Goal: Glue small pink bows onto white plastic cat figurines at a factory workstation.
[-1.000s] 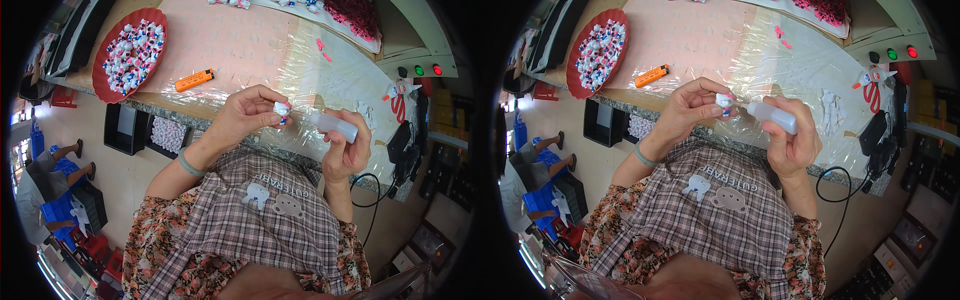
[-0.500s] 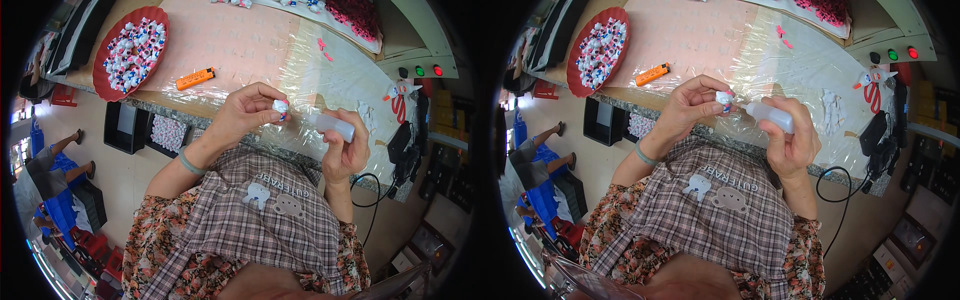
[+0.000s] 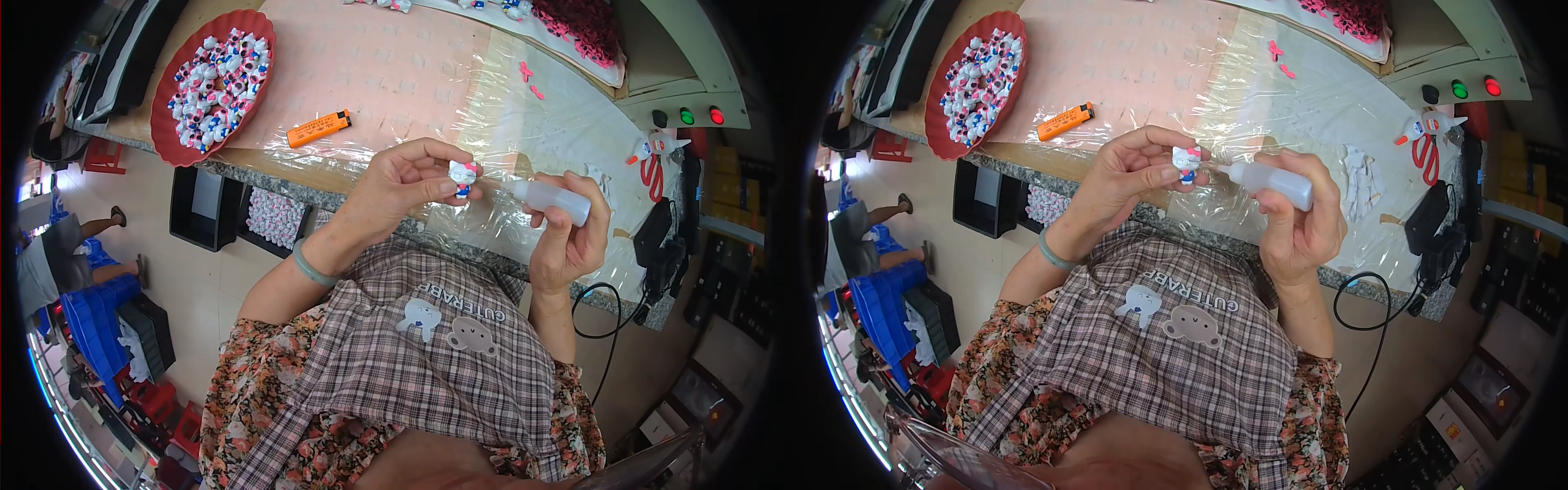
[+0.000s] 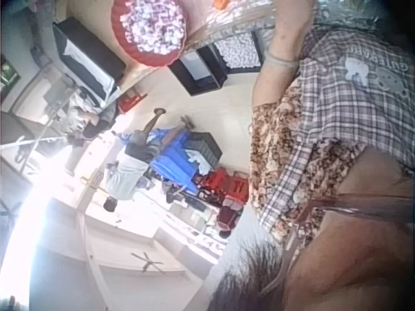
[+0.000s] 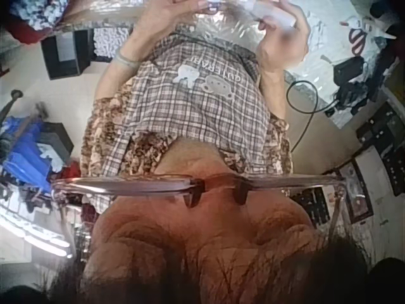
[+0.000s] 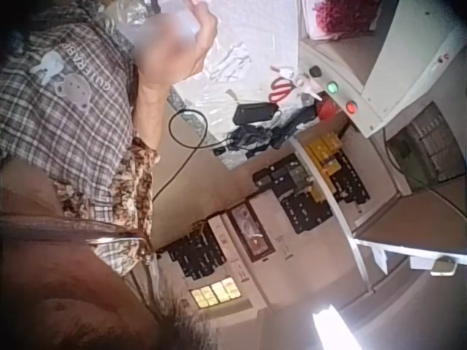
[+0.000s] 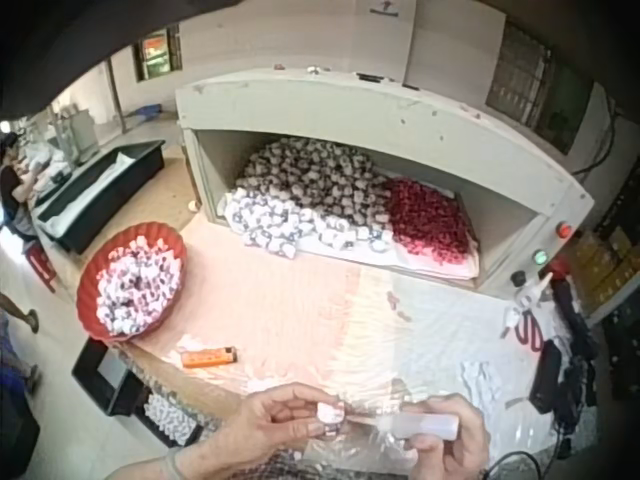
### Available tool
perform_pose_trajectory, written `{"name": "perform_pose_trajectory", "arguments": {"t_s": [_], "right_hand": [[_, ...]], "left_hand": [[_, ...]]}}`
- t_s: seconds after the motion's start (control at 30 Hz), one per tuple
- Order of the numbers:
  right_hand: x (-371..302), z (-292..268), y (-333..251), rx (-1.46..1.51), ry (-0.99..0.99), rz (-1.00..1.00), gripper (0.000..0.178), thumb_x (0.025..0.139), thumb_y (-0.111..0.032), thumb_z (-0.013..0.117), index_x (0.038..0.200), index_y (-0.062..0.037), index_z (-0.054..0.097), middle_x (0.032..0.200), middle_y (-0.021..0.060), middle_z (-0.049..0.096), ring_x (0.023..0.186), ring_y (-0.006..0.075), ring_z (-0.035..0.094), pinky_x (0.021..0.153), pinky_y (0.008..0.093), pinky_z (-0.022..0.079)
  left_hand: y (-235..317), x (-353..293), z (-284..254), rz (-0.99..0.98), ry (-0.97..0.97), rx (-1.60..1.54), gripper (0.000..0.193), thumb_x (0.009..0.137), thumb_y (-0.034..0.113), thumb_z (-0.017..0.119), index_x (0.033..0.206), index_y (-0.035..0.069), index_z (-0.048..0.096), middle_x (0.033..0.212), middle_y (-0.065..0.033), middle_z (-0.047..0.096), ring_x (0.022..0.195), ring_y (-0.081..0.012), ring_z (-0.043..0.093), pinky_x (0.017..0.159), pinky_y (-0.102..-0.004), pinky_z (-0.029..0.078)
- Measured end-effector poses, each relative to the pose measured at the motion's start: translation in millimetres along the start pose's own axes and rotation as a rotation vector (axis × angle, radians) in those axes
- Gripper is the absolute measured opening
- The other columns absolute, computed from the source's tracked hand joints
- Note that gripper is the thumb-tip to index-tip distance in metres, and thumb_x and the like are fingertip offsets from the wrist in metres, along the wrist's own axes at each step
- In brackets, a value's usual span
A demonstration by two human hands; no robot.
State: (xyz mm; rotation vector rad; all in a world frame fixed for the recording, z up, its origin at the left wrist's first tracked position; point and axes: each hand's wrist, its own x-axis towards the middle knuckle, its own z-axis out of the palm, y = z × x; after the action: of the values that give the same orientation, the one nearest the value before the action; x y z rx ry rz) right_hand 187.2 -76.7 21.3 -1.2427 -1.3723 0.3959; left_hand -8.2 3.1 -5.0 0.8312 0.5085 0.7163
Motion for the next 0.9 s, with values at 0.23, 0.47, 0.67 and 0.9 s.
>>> {"name": "perform_pose_trajectory", "arguments": {"t_s": [0.23, 0.47, 0.67, 0.9], "right_hand": [[-1.5, -2.1, 4.7, -0.091, -0.024, -0.066, 0.035, 0.095, -0.019, 0.057, 0.121, 0.003, 0.048, 0.094, 0.0195, 0.065, 0.067, 0.0157, 0.059, 0.056, 0.0233, 0.046], [-2.8, -4.6, 7.4, -0.135, -0.016, -0.103, 0.035, 0.096, -0.018, 0.057, 0.121, 0.0036, 0.048, 0.095, 0.0201, 0.065, 0.067, 0.0156, 0.059, 0.056, 0.0231, 0.047], [-0.4, -6.9, 1.7, -0.194, -0.048, -0.152, 0.034, 0.095, -0.018, 0.058, 0.118, 0.0046, 0.05, 0.094, 0.0196, 0.067, 0.064, 0.0137, 0.059, 0.057, 0.0215, 0.047], [0.0, -1.5, -6.9, -0.166, -0.011, -0.082, 0.036, 0.084, -0.018, 0.071, 0.109, 0.0045, 0.057, 0.086, 0.016, 0.068, 0.074, 0.0228, 0.066, 0.065, 0.0283, 0.052]], "left_hand": [[-1.7, 0.1, -1.9, -0.011, -0.015, 0.002, 0.028, 0.089, 0.006, 0.062, 0.116, -0.002, 0.057, 0.112, -0.0159, 0.065, 0.098, -0.0258, 0.067, 0.085, -0.0318, 0.056], [-1.8, -0.4, -1.6, -0.044, -0.005, -0.089, 0.028, 0.09, 0.001, 0.059, 0.117, -0.004, 0.057, 0.106, -0.0144, 0.066, 0.096, -0.0234, 0.068, 0.082, -0.03, 0.057], [-1.3, -0.1, -2.7, -0.033, 0.013, -0.107, 0.027, 0.089, 0.0, 0.06, 0.116, -0.003, 0.058, 0.108, -0.0163, 0.065, 0.096, -0.0234, 0.067, 0.082, -0.0303, 0.057], [-3.7, 1.1, -0.2, 0.014, 0.04, -0.078, 0.027, 0.088, 0.0, 0.06, 0.115, -0.002, 0.06, 0.11, -0.0129, 0.066, 0.095, -0.0209, 0.067, 0.082, -0.0301, 0.056]]}}
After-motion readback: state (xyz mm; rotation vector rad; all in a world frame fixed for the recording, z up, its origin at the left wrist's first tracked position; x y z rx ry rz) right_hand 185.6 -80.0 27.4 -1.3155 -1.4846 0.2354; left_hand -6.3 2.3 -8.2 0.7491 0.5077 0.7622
